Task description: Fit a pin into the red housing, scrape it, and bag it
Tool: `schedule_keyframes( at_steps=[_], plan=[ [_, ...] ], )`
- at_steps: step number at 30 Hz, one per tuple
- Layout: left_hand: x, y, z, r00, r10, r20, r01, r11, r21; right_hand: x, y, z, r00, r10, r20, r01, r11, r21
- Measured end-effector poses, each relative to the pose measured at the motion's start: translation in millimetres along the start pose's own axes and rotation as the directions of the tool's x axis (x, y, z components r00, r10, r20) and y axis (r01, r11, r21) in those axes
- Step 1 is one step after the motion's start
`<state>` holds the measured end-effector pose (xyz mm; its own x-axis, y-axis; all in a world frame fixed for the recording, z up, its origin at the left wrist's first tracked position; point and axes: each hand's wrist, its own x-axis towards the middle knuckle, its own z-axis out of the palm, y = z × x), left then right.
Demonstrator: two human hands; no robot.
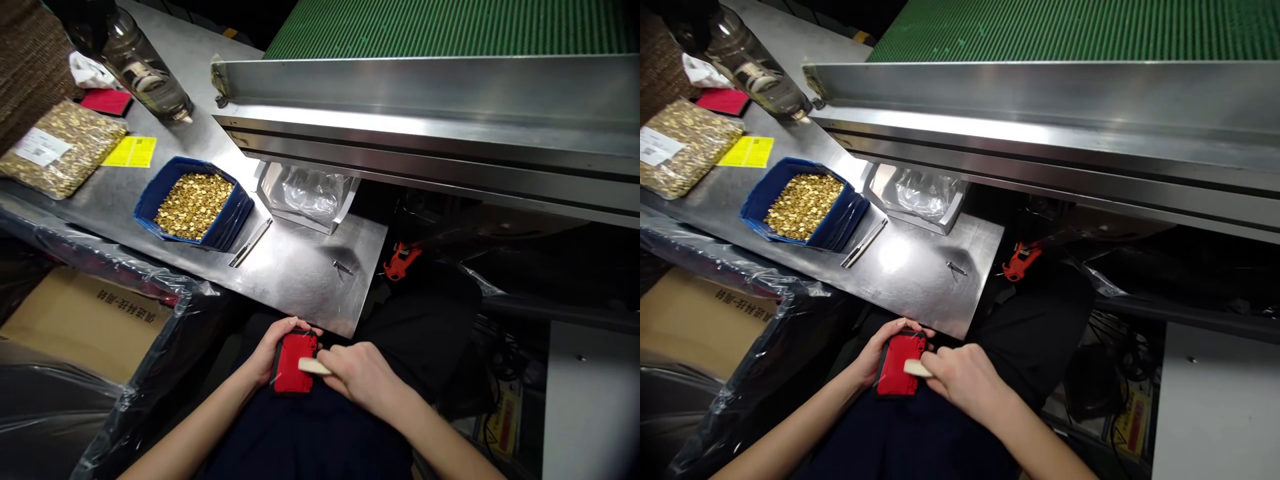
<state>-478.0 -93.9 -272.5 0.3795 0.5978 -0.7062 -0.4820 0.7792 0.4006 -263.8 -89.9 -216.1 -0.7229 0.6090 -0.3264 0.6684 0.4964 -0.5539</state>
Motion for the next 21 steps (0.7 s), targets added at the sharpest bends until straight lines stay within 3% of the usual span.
schedule_keyframes(
  at_steps=[9, 14, 18, 20, 21],
  plan=[
    [0.2, 0.1, -1.2, 1.000, -0.001, 0.005, 0.001, 1.000, -0.011, 0.3, 1.0, -5.4, 1.000, -0.028, -0.008, 0.028, 0.997, -0.066],
    [0.0, -0.1, -0.3, 1.000, -0.007, 0.007, 0.008, 0.999, -0.045, 12.9, -17.8, -1.2, 0.996, -0.079, -0.042, 0.075, 0.993, -0.086],
    [-2.2, 2.2, -3.3, 0.999, -0.036, 0.024, 0.038, 0.995, -0.097, 16.9, -16.4, -14.7, 0.983, 0.063, -0.170, -0.080, 0.993, -0.092],
    [-3.2, 3.4, -5.1, 0.997, -0.056, 0.059, 0.063, 0.990, -0.126, 9.3, -6.2, -25.4, 0.934, 0.244, -0.261, -0.247, 0.969, 0.020],
    [-3.4, 3.7, -5.8, 0.994, -0.064, 0.083, 0.076, 0.987, -0.141, 4.9, -0.2, -29.4, 0.882, 0.368, -0.296, -0.349, 0.930, 0.118]
  ],
)
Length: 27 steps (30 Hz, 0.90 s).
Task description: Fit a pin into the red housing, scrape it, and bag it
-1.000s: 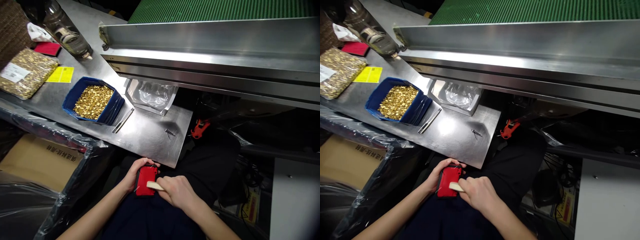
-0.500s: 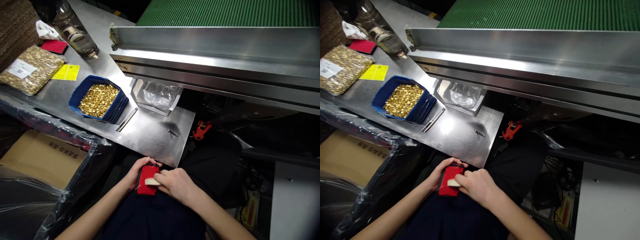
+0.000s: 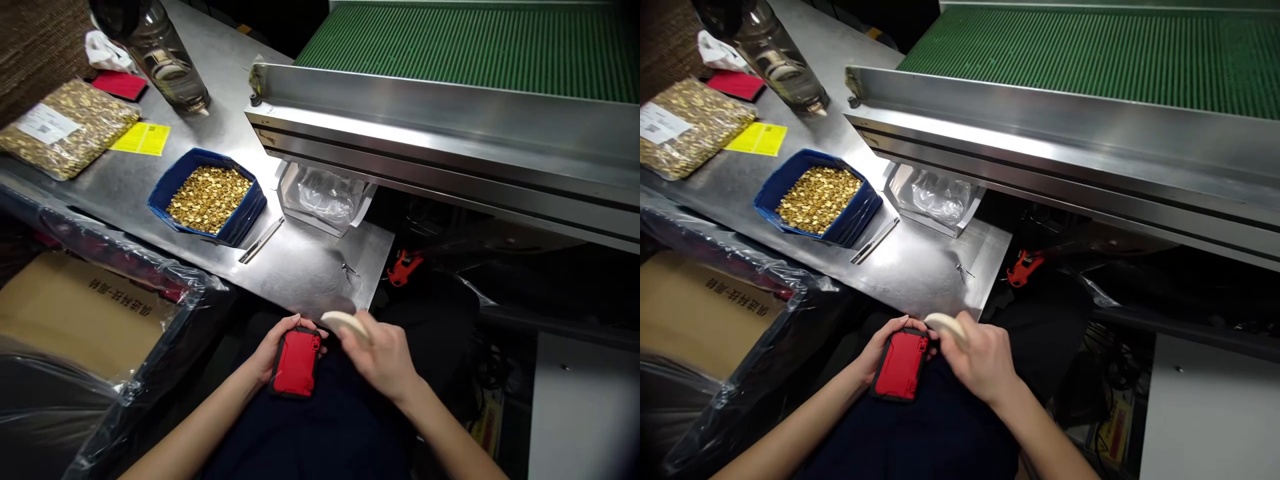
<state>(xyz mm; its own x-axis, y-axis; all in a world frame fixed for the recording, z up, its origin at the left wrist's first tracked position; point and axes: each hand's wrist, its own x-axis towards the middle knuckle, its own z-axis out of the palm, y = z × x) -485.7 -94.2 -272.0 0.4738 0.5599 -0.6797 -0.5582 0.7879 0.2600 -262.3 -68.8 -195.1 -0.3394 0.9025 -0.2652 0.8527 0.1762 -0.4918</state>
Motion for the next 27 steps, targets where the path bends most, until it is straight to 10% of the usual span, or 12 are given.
schedule_keyframes(
  at_steps=[4, 14, 21, 27],
  plan=[
    [0.2, -0.1, -2.7, 0.998, -0.017, 0.068, 0.020, 0.998, -0.051, 4.8, 17.5, 0.5, 0.938, 0.344, -0.041, -0.331, 0.925, 0.188],
    [-6.5, 3.8, -9.1, 0.984, -0.016, 0.175, 0.027, 0.998, -0.057, 58.5, -9.0, 14.5, 0.958, 0.251, -0.140, -0.242, 0.967, 0.075],
    [-29.4, 1.2, -12.8, 0.935, 0.002, 0.353, 0.023, 0.998, -0.065, 48.5, 101.0, -35.0, 0.916, 0.348, -0.198, -0.398, 0.850, -0.346],
    [-48.7, 4.6, -24.5, 0.888, -0.009, 0.460, 0.026, 0.999, -0.031, 81.9, 168.2, -34.1, 0.976, 0.217, -0.006, -0.180, 0.794, -0.580]
  ],
)
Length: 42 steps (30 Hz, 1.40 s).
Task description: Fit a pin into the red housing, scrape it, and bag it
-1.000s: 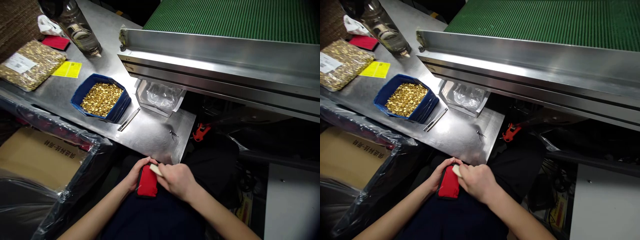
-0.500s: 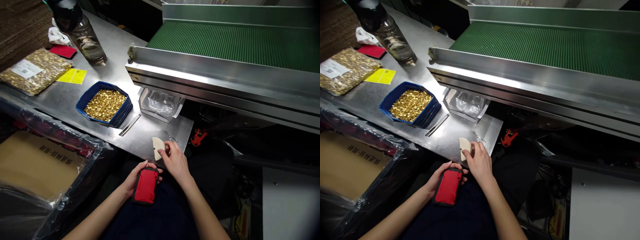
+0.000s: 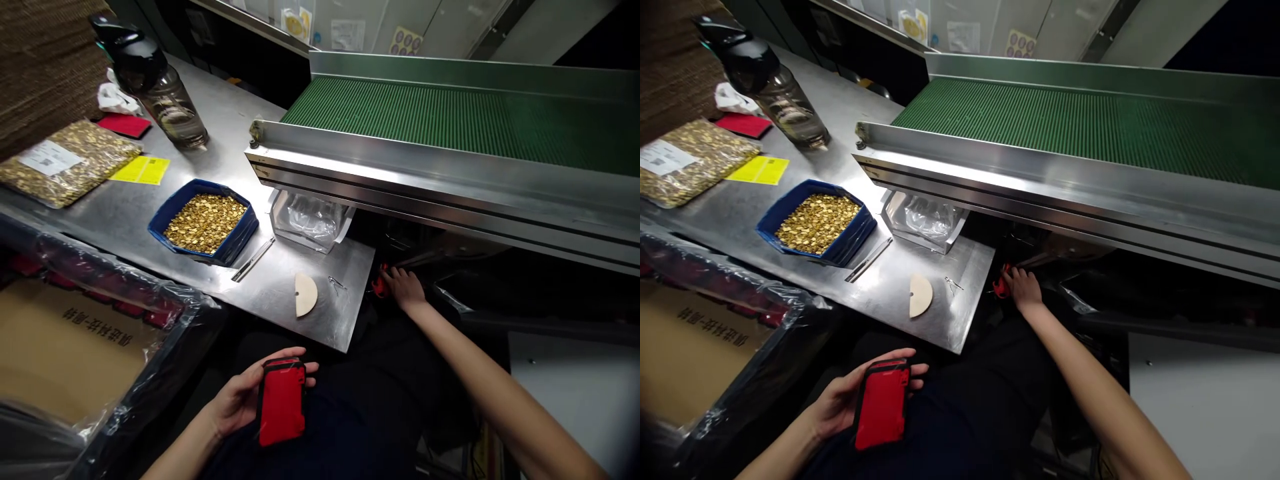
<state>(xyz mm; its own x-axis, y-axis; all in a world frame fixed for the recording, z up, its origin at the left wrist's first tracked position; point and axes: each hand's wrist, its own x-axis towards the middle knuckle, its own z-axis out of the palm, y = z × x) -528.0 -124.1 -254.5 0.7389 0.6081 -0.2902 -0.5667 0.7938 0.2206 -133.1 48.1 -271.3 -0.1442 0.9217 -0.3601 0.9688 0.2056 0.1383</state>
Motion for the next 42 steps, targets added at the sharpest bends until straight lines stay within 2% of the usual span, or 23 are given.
schedule_keyframes(
  at_steps=[3, 7, 9, 11, 13, 15, 18, 20, 23, 27, 34, 37, 42],
  plan=[
    [-3.0, -4.5, 2.6, 0.999, 0.026, -0.025, -0.025, 0.999, 0.024, 8.9, 7.4, 7.5, 0.993, -0.114, 0.018, 0.115, 0.992, -0.056],
    [-4.9, -11.1, 8.3, 0.975, 0.129, -0.182, -0.118, 0.991, 0.069, -0.9, 19.8, -3.3, 0.953, -0.302, 0.025, 0.303, 0.951, -0.063],
    [-8.9, -10.2, 9.7, 0.936, 0.210, -0.282, -0.175, 0.974, 0.145, -14.8, 22.9, -17.5, 0.900, -0.433, 0.046, 0.434, 0.900, -0.033],
    [-14.9, -7.1, 9.4, 0.891, 0.293, -0.347, -0.204, 0.941, 0.270, -35.6, 18.2, -35.9, 0.827, -0.559, 0.063, 0.559, 0.829, 0.012],
    [-20.5, -3.5, 8.7, 0.864, 0.344, -0.367, -0.195, 0.902, 0.385, -62.7, 3.1, -56.2, 0.745, -0.663, 0.070, 0.658, 0.749, 0.079],
    [-23.7, -1.0, 9.4, 0.864, 0.349, -0.363, -0.163, 0.875, 0.455, -92.1, -21.7, -75.4, 0.671, -0.736, 0.093, 0.716, 0.675, 0.179],
    [-23.4, -0.2, 13.6, 0.882, 0.313, -0.353, -0.097, 0.853, 0.513, -127.7, -65.8, -95.7, 0.690, -0.682, 0.242, 0.638, 0.731, 0.243],
    [-21.8, -0.3, 16.2, 0.890, 0.296, -0.345, -0.068, 0.837, 0.543, -140.8, -90.5, -101.8, 0.685, -0.643, 0.342, 0.590, 0.766, 0.256],
    [-20.2, 0.7, 16.3, 0.903, 0.272, -0.333, -0.036, 0.819, 0.573, -146.3, -112.5, -102.6, 0.681, -0.627, 0.379, 0.570, 0.778, 0.263],
    [-20.2, 2.5, 12.4, 0.912, 0.267, -0.311, -0.030, 0.801, 0.598, -143.1, -122.2, -101.1, 0.730, -0.582, 0.359, 0.536, 0.813, 0.227],
    [-18.6, -0.2, 10.4, 0.903, 0.271, -0.333, -0.030, 0.814, 0.580, -139.9, -137.6, -106.9, 0.755, -0.536, 0.378, 0.518, 0.841, 0.159],
    [-17.9, -1.0, 10.5, 0.889, 0.292, -0.353, -0.046, 0.823, 0.566, -139.4, -143.1, -105.9, 0.744, -0.533, 0.403, 0.523, 0.840, 0.145],
    [-18.1, -0.8, 8.6, 0.901, 0.264, -0.344, -0.025, 0.824, 0.566, -139.8, -150.0, -100.9, 0.713, -0.550, 0.435, 0.540, 0.826, 0.158]
  ],
)
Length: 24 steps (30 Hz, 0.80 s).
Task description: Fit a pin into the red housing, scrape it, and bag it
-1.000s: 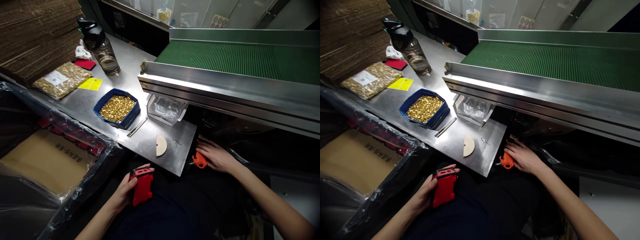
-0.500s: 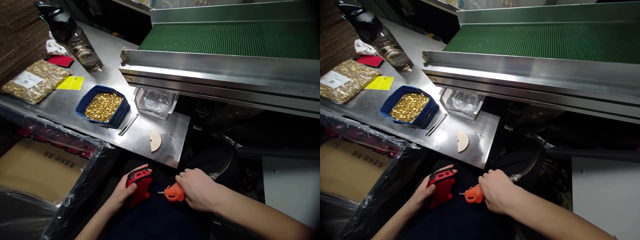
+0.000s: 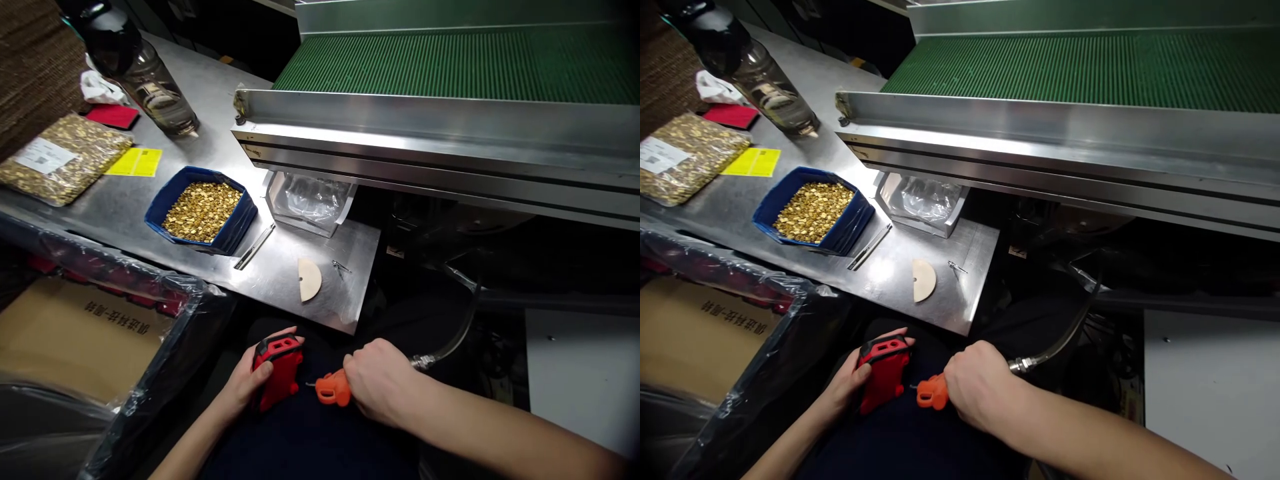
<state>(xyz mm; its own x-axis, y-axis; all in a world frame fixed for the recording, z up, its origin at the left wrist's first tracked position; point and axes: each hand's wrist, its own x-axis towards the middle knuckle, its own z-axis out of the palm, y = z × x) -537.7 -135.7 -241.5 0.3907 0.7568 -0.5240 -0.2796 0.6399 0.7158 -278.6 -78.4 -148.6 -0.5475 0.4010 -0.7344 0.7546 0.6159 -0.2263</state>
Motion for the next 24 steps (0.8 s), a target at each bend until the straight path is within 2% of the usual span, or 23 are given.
schedule_keyframes(
  at_steps=[11, 15, 18, 21, 23, 24],
  plan=[
    [-0.2, 1.7, -3.0, 0.996, -0.009, 0.092, 0.009, 1.000, -0.006, 7.9, -1.5, -4.2, 1.000, -0.015, 0.002, 0.015, 0.999, 0.030],
    [-2.9, 13.5, 0.9, 0.979, -0.067, 0.194, 0.070, 0.998, -0.010, 2.0, -1.1, -8.8, 0.999, -0.046, 0.010, 0.045, 0.999, 0.028],
    [-5.0, 30.5, 10.2, 0.959, -0.097, 0.266, 0.040, 0.976, 0.213, -16.6, 9.9, -28.3, 0.996, -0.075, 0.056, 0.071, 0.995, 0.066],
    [-5.2, 47.6, 20.1, 0.935, -0.166, 0.315, -0.015, 0.865, 0.502, -37.1, 29.3, -53.3, 0.999, -0.051, 0.008, 0.050, 0.989, 0.142],
    [-5.1, 53.7, 23.1, 0.919, -0.211, 0.333, -0.012, 0.829, 0.560, -43.6, 42.6, -64.7, 0.999, -0.031, -0.038, 0.037, 0.986, 0.165],
    [-5.3, 54.2, 23.0, 0.914, -0.208, 0.350, -0.010, 0.848, 0.529, -44.0, 48.4, -67.6, 0.998, -0.031, -0.047, 0.039, 0.985, 0.168]
  ],
)
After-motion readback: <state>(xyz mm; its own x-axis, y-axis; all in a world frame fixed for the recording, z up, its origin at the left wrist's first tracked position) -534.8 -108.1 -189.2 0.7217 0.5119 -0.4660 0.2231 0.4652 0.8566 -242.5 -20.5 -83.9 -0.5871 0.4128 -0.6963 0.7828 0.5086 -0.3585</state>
